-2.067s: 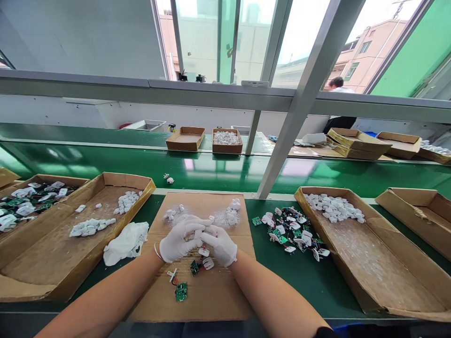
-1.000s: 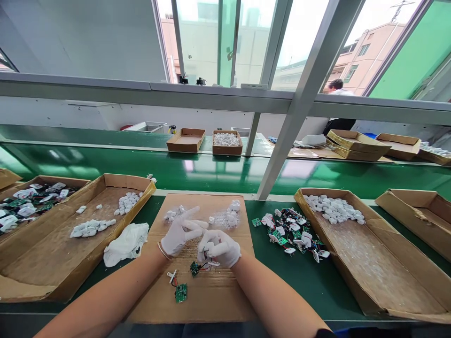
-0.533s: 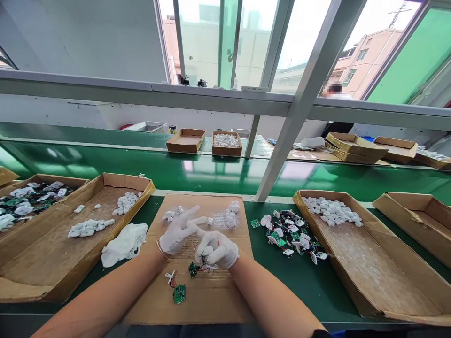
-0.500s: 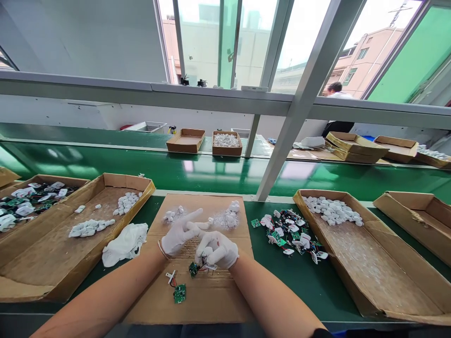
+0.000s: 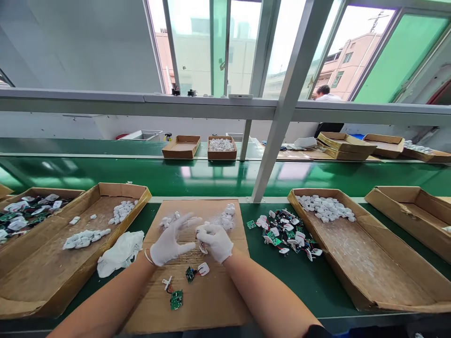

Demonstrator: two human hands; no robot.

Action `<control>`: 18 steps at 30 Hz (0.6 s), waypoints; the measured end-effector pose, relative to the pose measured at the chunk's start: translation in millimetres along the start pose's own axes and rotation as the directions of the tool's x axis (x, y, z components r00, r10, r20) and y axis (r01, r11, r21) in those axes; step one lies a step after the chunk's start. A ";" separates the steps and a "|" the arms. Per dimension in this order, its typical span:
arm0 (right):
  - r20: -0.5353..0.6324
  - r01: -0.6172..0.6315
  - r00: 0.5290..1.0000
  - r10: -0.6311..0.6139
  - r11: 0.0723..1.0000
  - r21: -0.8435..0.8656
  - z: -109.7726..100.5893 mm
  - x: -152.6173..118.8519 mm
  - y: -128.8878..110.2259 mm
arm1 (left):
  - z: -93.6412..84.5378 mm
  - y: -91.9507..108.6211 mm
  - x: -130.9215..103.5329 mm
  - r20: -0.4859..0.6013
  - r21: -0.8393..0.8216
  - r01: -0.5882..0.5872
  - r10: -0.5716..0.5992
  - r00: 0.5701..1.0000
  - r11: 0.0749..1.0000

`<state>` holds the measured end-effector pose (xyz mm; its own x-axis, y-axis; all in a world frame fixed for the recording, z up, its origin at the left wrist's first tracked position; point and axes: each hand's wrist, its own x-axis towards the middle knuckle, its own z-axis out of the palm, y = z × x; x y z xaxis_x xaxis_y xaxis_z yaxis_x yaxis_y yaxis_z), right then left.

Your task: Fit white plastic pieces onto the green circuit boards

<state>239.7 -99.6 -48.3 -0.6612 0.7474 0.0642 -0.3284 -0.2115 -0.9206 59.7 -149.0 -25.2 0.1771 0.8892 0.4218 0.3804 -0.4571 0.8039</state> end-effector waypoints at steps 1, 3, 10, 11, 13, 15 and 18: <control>0.023 0.000 1.000 0.002 0.997 -0.071 1.9 0.0 1.3 | 3.5 6.2 -2.0 0.014 0.119 -0.017 0.016 1.000 0.993; 0.045 0.027 0.999 -0.019 0.980 -0.197 6.0 -1.5 1.3 | 11.1 17.7 -4.1 0.062 0.272 -0.081 0.067 0.996 0.959; -0.335 0.194 0.870 -0.362 0.876 -0.442 -9.9 0.4 -14.7 | -1.3 -10.0 41.9 -0.194 0.269 0.201 -0.151 0.969 0.942; -0.365 0.169 0.840 -0.401 0.834 -0.526 -14.5 2.7 -15.2 | -7.0 -20.6 57.9 -0.215 0.234 0.331 -0.283 0.935 0.914; -0.294 0.123 0.826 -0.481 0.663 -0.739 -21.0 7.0 -14.3 | -18.1 -39.7 94.2 -0.255 0.255 0.417 -0.356 0.899 0.872; -0.090 0.107 0.883 -0.461 0.384 -0.917 -22.6 9.2 -12.3 | -27.0 -53.2 131.5 -0.287 0.292 0.475 -0.398 0.872 0.830; 0.130 0.139 0.974 -0.186 0.036 -0.990 -19.5 8.8 -9.5 | -33.6 -62.3 178.5 -0.346 0.355 0.546 -0.436 0.831 0.758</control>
<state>250.1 -78.8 -46.6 -0.6704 0.6857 0.2836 0.5640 0.7193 -0.4057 37.1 37.6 14.2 -0.3328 0.9318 0.1447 0.7079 0.1455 0.6911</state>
